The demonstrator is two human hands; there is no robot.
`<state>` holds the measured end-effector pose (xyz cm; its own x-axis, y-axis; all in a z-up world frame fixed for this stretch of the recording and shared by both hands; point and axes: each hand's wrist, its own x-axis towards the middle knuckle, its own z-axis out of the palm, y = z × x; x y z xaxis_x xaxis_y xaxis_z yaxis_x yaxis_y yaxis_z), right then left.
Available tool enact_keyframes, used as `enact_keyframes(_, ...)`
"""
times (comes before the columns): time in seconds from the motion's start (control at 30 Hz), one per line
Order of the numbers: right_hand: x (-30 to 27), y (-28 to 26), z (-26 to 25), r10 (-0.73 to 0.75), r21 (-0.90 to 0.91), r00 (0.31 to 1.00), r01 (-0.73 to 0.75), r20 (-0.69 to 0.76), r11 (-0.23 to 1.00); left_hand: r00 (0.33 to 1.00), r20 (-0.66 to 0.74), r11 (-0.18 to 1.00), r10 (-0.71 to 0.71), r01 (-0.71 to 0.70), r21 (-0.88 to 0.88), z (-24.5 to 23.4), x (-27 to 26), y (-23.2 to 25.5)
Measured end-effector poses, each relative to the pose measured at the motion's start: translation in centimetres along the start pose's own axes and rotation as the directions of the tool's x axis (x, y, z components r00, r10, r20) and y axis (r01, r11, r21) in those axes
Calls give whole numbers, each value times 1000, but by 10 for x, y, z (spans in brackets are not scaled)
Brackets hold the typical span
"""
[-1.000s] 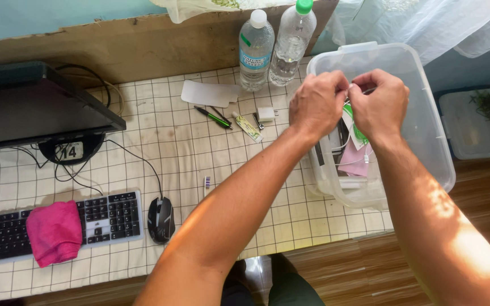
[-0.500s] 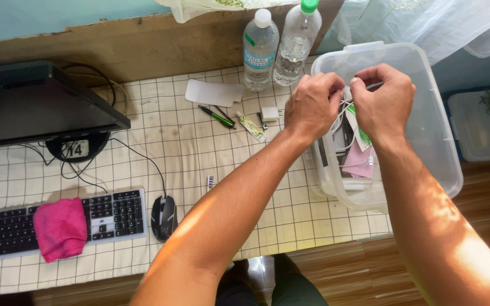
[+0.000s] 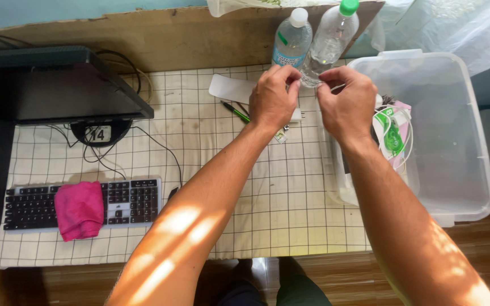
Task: The person places cables, stationery, coins, and accessories into a plastic storage container by hand. The person then wipes the desk with a cloth, seals the container with its lid, and picks up a toothbrush.
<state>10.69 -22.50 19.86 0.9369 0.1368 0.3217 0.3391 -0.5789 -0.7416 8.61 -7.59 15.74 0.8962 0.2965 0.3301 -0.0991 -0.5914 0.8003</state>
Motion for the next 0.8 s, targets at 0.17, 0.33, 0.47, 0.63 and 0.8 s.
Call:
enact_keyframes(0.17,-13,10,34,58,-14,996,-57,67,998,995,12,993,-94,93,77,-10,-10,-29)
enact_keyframes(0.33,-29,41,66,246,-203,948,-205,201,957,976,70,975,-206,198,104,-9,-21,-51)
enact_keyframes(0.47,-42,76,95,263,-253,923,-193,282,948,913,171,928,-369,353,117,3,-25,-63)
enact_keyframes(0.63,-50,101,131,370,-296,880,-283,299,912,849,236,881,-472,449,149,17,-29,-75)
enact_keyframes(0.8,-44,101,136,391,-357,858,-269,334,894,831,238,864,-503,478,160,22,-33,-85)
